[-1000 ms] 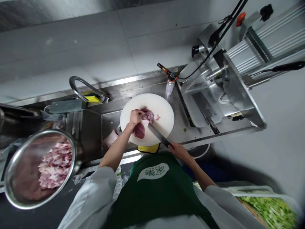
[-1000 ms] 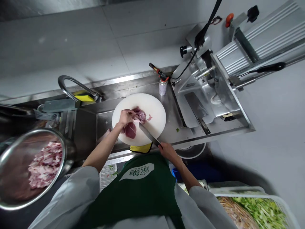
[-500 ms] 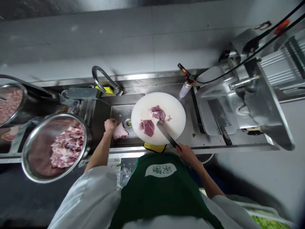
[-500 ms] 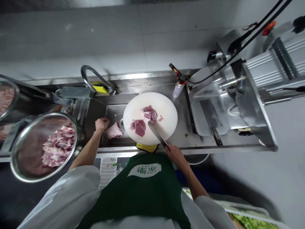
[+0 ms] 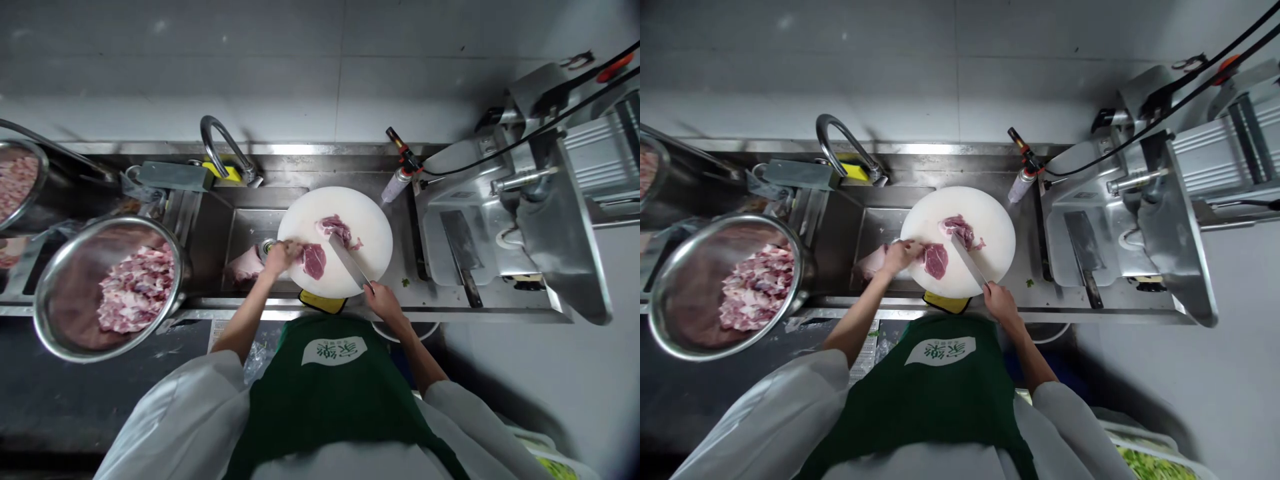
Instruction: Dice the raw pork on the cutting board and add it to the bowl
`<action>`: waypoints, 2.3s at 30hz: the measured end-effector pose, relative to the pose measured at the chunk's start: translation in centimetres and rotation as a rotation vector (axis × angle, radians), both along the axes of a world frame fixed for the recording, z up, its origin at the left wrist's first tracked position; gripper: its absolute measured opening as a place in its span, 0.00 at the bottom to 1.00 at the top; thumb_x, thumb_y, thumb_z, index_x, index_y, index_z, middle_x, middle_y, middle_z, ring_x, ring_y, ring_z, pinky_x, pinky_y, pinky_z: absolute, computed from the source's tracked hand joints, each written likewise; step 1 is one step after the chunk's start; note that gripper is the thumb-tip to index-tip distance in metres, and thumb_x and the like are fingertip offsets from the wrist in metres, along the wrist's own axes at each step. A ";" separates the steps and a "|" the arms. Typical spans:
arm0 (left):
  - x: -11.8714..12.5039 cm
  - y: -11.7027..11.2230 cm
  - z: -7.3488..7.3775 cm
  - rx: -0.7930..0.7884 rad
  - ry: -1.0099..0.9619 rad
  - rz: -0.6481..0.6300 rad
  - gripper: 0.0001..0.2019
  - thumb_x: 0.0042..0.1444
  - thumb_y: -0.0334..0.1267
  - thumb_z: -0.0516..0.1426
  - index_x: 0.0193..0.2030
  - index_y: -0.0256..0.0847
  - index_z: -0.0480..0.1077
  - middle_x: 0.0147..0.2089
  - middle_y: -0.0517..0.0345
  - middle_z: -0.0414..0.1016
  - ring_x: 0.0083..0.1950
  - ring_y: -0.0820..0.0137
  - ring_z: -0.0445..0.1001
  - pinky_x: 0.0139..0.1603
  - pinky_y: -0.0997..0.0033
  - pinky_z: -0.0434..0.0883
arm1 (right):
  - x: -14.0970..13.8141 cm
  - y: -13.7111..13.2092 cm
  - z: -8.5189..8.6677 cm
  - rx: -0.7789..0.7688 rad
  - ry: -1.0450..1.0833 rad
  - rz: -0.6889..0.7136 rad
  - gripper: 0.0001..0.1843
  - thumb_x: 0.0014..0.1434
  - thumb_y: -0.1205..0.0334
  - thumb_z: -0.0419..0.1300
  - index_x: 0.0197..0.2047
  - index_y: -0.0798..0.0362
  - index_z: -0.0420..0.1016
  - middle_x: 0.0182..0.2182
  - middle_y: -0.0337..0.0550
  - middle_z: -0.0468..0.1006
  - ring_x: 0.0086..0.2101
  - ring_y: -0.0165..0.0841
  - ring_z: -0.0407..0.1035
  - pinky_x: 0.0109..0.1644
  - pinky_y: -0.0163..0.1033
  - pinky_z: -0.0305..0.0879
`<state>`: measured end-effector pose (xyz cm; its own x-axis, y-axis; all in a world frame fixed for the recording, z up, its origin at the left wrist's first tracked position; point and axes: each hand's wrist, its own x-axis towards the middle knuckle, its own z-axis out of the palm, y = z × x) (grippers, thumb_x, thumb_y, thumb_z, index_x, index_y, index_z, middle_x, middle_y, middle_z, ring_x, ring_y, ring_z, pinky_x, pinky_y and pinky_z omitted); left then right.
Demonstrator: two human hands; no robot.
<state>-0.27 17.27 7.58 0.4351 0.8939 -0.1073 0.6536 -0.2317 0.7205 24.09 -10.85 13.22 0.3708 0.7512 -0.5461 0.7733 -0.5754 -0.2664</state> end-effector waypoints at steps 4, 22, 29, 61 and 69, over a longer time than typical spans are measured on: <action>3.4 -5.7 -1.0 -0.110 0.103 0.009 0.16 0.47 0.46 0.71 0.38 0.42 0.75 0.33 0.51 0.76 0.41 0.56 0.77 0.45 0.63 0.71 | -0.7 0.5 0.5 -0.026 0.008 -0.024 0.19 0.76 0.56 0.47 0.49 0.55 0.77 0.42 0.52 0.83 0.43 0.40 0.76 0.42 0.37 0.57; 4.5 -4.9 4.1 -0.555 -0.603 0.112 0.22 0.43 0.50 0.72 0.30 0.40 0.67 0.28 0.62 0.70 0.24 0.75 0.68 0.25 0.73 0.70 | 1.2 0.6 0.9 0.015 0.025 -0.037 0.20 0.76 0.55 0.47 0.49 0.53 0.78 0.47 0.54 0.83 0.46 0.41 0.76 0.43 0.37 0.58; 1.2 -9.3 -1.3 -0.376 -0.311 0.410 0.13 0.47 0.42 0.68 0.32 0.40 0.70 0.24 0.60 0.74 0.18 0.72 0.68 0.20 0.73 0.64 | -1.8 0.0 3.7 0.046 -0.054 0.009 0.20 0.77 0.58 0.44 0.51 0.56 0.75 0.41 0.56 0.83 0.42 0.41 0.78 0.41 0.38 0.59; -0.2 -9.8 -2.4 0.022 -0.314 0.504 0.04 0.54 0.29 0.59 0.31 0.41 0.68 0.26 0.60 0.69 0.28 0.69 0.69 0.36 0.68 0.68 | -6.9 2.1 1.4 -0.107 0.057 0.153 0.17 0.77 0.59 0.44 0.56 0.57 0.69 0.45 0.57 0.82 0.46 0.42 0.78 0.47 0.39 0.64; -0.1 -7.4 -0.7 -0.368 -0.791 0.343 0.15 0.55 0.48 0.65 0.41 0.42 0.68 0.30 0.61 0.74 0.23 0.74 0.72 0.24 0.75 0.70 | -3.8 4.2 1.0 -0.064 0.002 0.112 0.20 0.77 0.54 0.44 0.56 0.55 0.72 0.46 0.55 0.82 0.48 0.42 0.76 0.48 0.38 0.62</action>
